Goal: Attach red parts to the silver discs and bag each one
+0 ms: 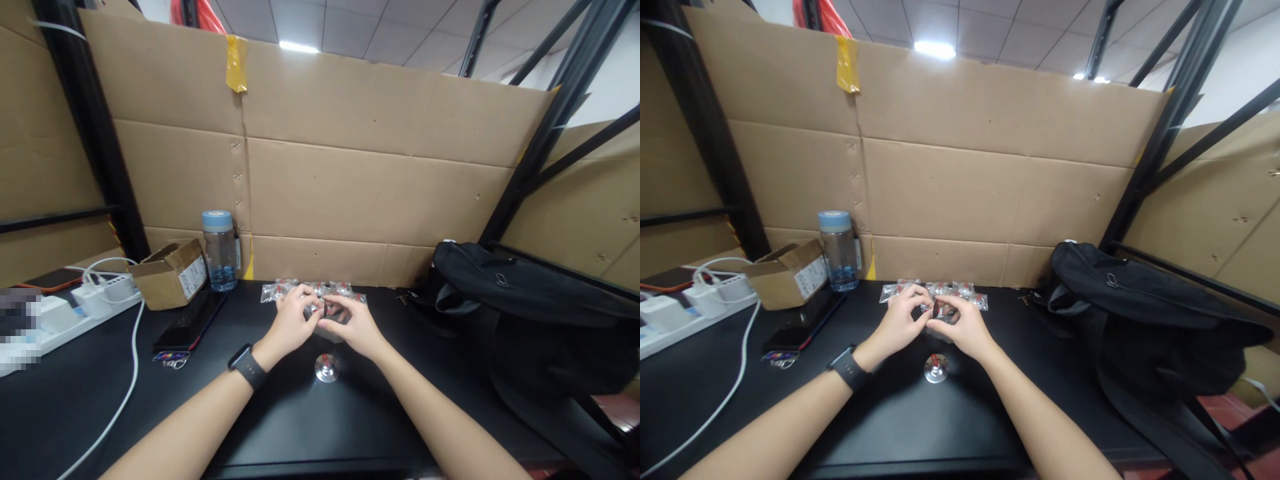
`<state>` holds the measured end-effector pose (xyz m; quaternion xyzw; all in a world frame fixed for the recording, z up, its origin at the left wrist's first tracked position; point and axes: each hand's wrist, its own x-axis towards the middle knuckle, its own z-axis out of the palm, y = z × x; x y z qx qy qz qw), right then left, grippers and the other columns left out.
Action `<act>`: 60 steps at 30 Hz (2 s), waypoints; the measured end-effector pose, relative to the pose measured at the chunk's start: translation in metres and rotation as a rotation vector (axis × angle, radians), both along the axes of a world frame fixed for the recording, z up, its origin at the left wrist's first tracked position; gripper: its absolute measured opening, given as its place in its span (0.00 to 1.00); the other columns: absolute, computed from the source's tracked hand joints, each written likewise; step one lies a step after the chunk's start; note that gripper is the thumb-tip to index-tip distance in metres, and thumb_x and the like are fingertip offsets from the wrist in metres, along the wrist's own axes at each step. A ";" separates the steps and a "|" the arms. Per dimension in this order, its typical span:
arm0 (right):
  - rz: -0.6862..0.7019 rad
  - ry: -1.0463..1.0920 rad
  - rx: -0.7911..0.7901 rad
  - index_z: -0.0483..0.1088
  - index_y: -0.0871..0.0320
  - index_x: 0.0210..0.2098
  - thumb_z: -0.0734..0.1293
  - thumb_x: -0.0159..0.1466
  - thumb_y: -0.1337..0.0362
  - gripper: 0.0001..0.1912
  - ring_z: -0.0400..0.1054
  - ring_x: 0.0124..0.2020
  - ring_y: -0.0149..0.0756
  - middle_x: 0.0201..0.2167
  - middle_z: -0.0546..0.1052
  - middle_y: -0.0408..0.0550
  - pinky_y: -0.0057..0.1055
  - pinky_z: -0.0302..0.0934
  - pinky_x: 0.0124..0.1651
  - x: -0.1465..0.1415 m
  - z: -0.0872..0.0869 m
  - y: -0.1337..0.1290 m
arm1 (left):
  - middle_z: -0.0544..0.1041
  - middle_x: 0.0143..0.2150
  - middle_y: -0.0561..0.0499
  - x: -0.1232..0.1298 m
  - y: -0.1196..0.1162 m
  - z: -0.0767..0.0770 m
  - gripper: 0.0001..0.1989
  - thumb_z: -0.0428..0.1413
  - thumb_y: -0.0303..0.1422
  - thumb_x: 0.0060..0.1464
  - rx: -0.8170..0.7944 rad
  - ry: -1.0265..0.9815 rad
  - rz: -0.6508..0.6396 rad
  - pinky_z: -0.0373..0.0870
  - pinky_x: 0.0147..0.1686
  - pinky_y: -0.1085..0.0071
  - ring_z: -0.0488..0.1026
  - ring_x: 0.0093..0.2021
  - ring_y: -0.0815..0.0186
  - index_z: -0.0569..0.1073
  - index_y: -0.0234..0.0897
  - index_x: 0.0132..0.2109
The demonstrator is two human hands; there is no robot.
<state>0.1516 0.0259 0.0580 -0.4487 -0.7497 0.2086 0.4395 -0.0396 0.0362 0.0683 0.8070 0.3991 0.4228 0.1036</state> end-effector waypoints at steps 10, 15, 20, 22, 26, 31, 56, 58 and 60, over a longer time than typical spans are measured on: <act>0.091 0.019 0.010 0.72 0.56 0.40 0.65 0.67 0.50 0.15 0.69 0.46 0.38 0.43 0.74 0.50 0.31 0.65 0.42 0.013 0.014 0.001 | 0.74 0.48 0.48 0.000 0.000 -0.002 0.05 0.55 0.29 0.57 0.101 0.080 0.052 0.57 0.51 0.58 0.68 0.52 0.56 0.76 0.41 0.38; 0.141 -0.082 0.003 0.71 0.57 0.36 0.62 0.69 0.53 0.14 0.68 0.48 0.37 0.47 0.70 0.50 0.31 0.65 0.45 0.012 0.015 -0.002 | 0.74 0.47 0.48 0.002 -0.002 -0.003 0.05 0.56 0.31 0.58 0.071 0.068 0.029 0.57 0.50 0.59 0.69 0.52 0.56 0.77 0.42 0.38; 0.135 -0.116 0.033 0.70 0.56 0.34 0.63 0.69 0.56 0.12 0.66 0.50 0.38 0.48 0.70 0.50 0.36 0.63 0.53 0.011 0.012 -0.002 | 0.75 0.46 0.49 0.001 -0.003 0.002 0.06 0.53 0.32 0.62 0.065 0.031 0.026 0.58 0.51 0.60 0.70 0.51 0.58 0.75 0.42 0.40; 0.142 -0.163 0.057 0.71 0.56 0.33 0.64 0.69 0.59 0.10 0.66 0.51 0.39 0.47 0.70 0.50 0.39 0.60 0.57 0.014 0.012 -0.001 | 0.75 0.44 0.49 0.000 -0.002 0.005 0.07 0.51 0.33 0.64 0.052 -0.017 0.032 0.60 0.51 0.61 0.71 0.50 0.59 0.74 0.41 0.41; 0.132 -0.218 0.086 0.71 0.56 0.30 0.65 0.66 0.64 0.08 0.65 0.51 0.40 0.47 0.69 0.50 0.42 0.57 0.60 0.017 0.014 -0.002 | 0.76 0.44 0.49 -0.002 0.000 0.006 0.08 0.50 0.34 0.65 0.029 -0.038 0.004 0.62 0.51 0.61 0.71 0.49 0.60 0.74 0.41 0.40; 0.137 -0.201 0.100 0.72 0.56 0.29 0.67 0.64 0.66 0.06 0.65 0.52 0.41 0.47 0.69 0.49 0.42 0.57 0.59 0.017 0.018 -0.005 | 0.76 0.46 0.49 -0.002 -0.001 0.001 0.08 0.55 0.38 0.61 0.028 0.073 -0.125 0.62 0.53 0.60 0.70 0.50 0.58 0.78 0.44 0.41; 0.591 -0.514 -0.194 0.80 0.54 0.37 0.72 0.60 0.63 0.05 0.68 0.26 0.29 0.26 0.77 0.40 0.24 0.63 0.33 0.015 0.012 -0.010 | 0.80 0.36 0.52 -0.030 0.017 0.004 0.07 0.55 0.32 0.62 0.070 0.284 -0.019 0.53 0.46 0.63 0.73 0.43 0.59 0.77 0.44 0.36; 0.589 -0.506 -0.196 0.79 0.55 0.36 0.71 0.60 0.65 0.04 0.68 0.25 0.29 0.25 0.76 0.40 0.24 0.62 0.32 0.013 0.012 -0.012 | 0.80 0.37 0.52 -0.029 0.016 0.005 0.07 0.54 0.33 0.63 0.088 0.293 -0.015 0.52 0.45 0.63 0.72 0.43 0.59 0.76 0.43 0.36; 0.570 -0.492 -0.181 0.78 0.56 0.35 0.71 0.60 0.66 0.04 0.67 0.24 0.29 0.24 0.75 0.40 0.24 0.62 0.31 0.012 0.014 -0.014 | 0.80 0.37 0.52 -0.029 0.014 0.007 0.07 0.53 0.34 0.64 0.103 0.293 -0.009 0.51 0.44 0.63 0.72 0.43 0.59 0.75 0.42 0.37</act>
